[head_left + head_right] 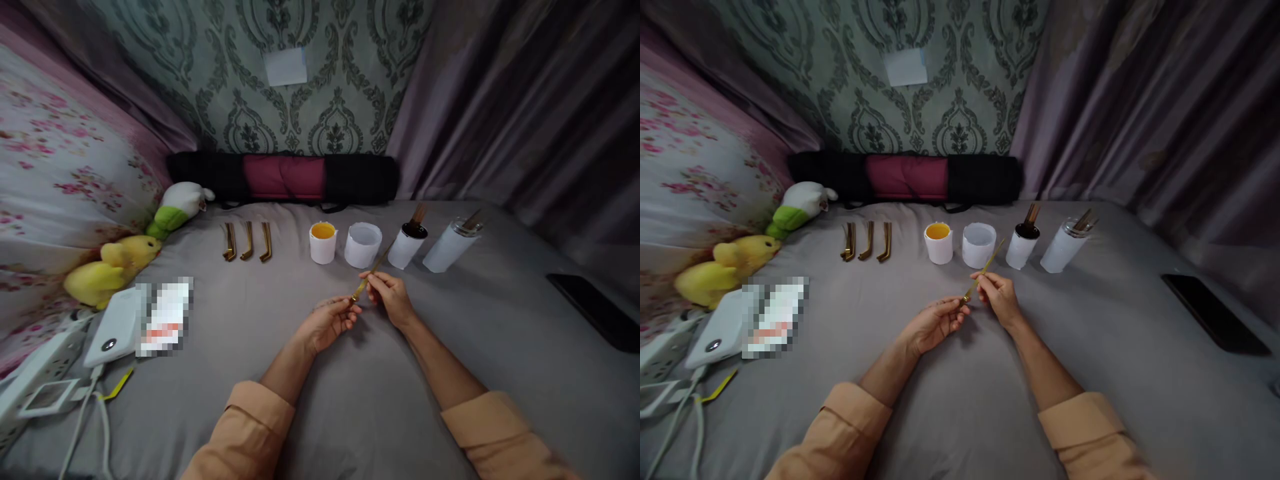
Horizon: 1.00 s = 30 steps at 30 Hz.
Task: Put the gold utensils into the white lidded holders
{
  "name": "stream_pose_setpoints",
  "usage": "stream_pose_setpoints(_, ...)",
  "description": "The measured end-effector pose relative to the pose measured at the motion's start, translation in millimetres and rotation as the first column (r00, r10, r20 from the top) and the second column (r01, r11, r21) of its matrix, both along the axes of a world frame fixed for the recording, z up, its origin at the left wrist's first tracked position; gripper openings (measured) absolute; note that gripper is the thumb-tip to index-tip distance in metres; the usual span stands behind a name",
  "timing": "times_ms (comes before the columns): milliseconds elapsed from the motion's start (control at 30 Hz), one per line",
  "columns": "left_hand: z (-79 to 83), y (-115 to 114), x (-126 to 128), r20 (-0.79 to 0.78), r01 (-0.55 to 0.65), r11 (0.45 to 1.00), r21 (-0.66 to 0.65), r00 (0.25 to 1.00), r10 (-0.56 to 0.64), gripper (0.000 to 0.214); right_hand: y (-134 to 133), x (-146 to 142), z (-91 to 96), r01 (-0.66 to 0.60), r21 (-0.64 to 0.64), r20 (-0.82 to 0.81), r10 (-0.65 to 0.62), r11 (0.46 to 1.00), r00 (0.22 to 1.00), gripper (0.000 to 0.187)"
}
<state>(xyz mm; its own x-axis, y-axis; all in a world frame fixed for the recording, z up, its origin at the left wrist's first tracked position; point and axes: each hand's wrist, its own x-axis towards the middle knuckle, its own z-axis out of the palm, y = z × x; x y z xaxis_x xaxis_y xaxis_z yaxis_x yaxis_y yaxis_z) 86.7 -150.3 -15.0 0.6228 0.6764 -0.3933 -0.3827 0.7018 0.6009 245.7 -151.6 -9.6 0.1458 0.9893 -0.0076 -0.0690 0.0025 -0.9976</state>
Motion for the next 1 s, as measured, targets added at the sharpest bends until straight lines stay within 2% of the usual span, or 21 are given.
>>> stream_pose_setpoints(267, -0.5, 1, 0, -0.019, -0.002, 1.000, -0.004, 1.000, 0.002, 0.013, 1, 1, 1.0, 0.055, -0.020, -0.012, -0.055, 0.998, 0.998, 0.033)
stream_pose_setpoints(600, 1.7, 0, 1, -0.047, 0.001, 1.000, 0.016, 0.999, 0.000, 0.010, 5, 14, 9.1, 0.184, 0.047, -0.018, -0.183, 0.982, 0.983, 0.035)
stream_pose_setpoints(1000, 2.9, -1, 0, -0.059, -0.004, 1.000, 0.008, 0.998, 0.005, 0.009, 7, 28, 24.9, 0.274, 0.094, -0.054, -0.270, 0.957, 0.961, 0.031)
